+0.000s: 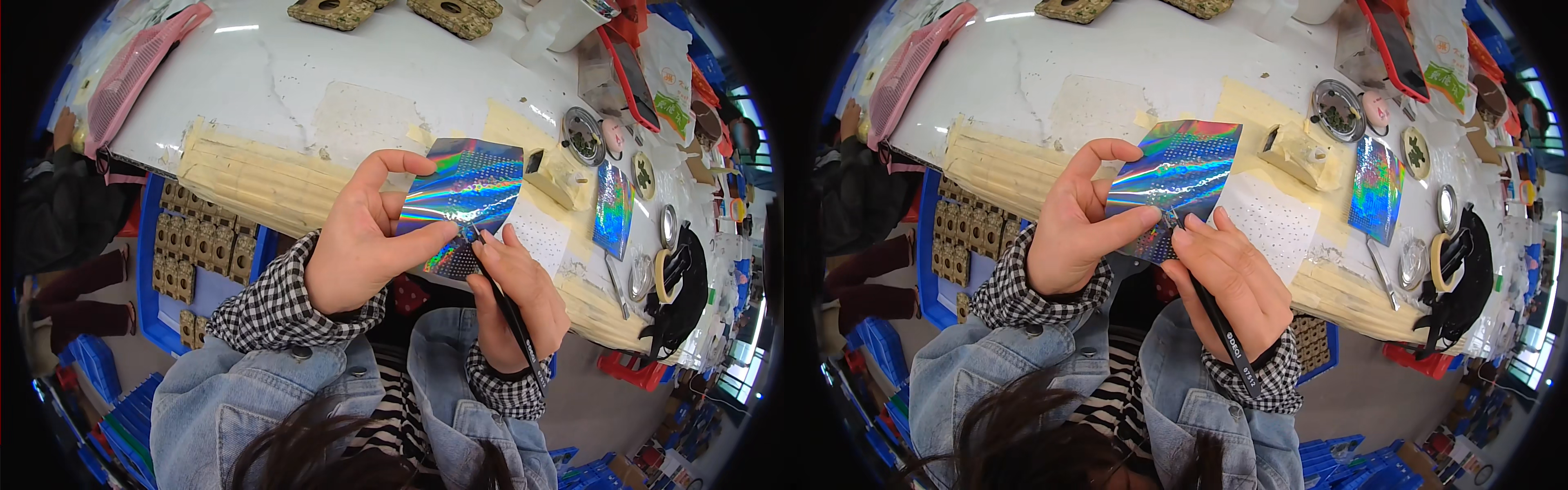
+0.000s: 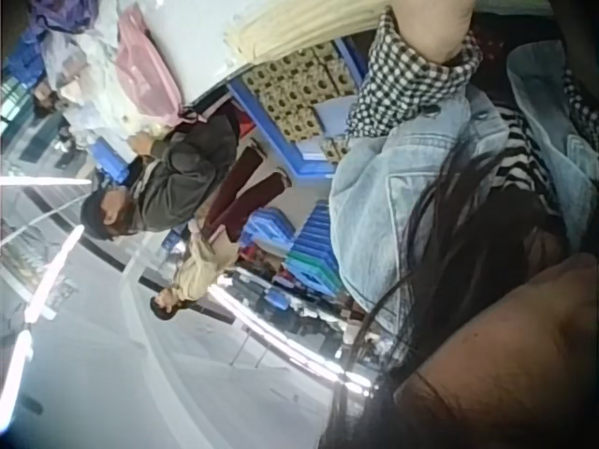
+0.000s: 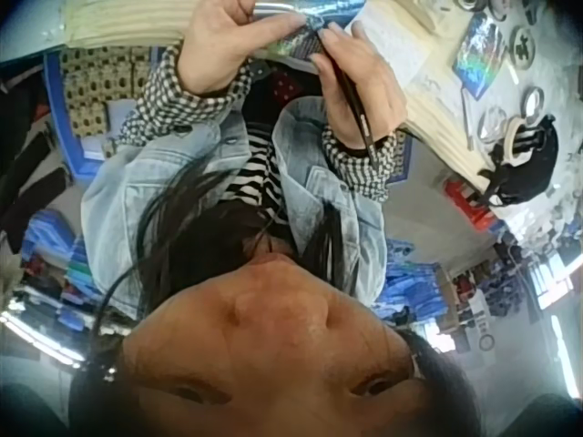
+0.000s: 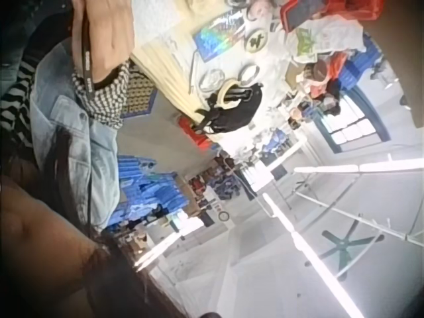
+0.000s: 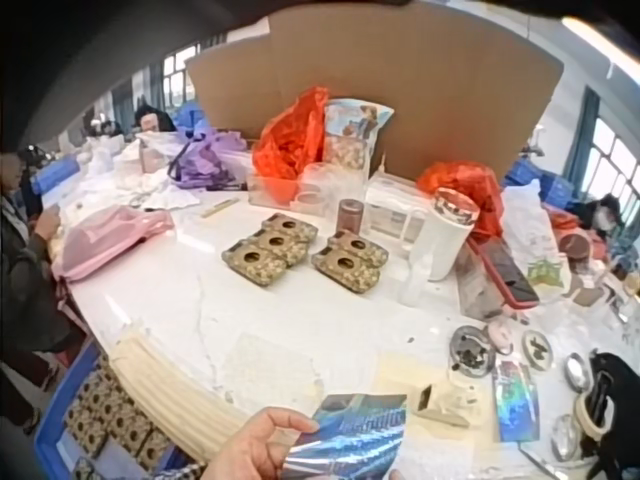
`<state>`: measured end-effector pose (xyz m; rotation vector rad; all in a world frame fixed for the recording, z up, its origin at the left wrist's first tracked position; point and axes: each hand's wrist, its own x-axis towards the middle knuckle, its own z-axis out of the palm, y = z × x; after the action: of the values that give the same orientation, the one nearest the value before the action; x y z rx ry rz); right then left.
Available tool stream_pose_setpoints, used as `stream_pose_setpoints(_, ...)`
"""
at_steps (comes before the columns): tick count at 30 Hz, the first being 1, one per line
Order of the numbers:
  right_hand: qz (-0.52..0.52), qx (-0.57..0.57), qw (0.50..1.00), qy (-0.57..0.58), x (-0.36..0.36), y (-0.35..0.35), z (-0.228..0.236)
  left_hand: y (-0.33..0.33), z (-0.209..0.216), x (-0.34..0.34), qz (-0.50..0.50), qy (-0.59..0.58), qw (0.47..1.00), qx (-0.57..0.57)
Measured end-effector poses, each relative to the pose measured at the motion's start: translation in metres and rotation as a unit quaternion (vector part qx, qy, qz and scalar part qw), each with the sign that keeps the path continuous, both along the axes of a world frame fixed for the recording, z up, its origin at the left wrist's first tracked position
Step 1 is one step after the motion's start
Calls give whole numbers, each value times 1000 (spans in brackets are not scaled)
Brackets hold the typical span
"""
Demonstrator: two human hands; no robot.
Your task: Apply small decorative elements to a holographic sheet using tweezers.
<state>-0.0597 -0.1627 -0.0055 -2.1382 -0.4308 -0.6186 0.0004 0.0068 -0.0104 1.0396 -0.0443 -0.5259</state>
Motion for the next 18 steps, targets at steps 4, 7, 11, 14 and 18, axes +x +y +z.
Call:
stream_pose_setpoints(4,-3,-5,1000,1,0,2,1,1,0,0,-2,5,1000,-6)
stream_pose_setpoints(7,-4,-15,1000,0,-1,2,0,1,2,1,-6,10,1000,0)
stream_pose_setpoints(11,-3,-26,1000,-9,-1,2,-1,1,3,1,-7,15,1000,2)
stream_pose_setpoints(14,-8,-24,1000,-13,0,4,-1,1,2,1,-4,18,1000,-1)
stream_pose_setpoints(18,-10,-25,1000,-14,0,5,-1,0,1,0,3,21,1000,-1)
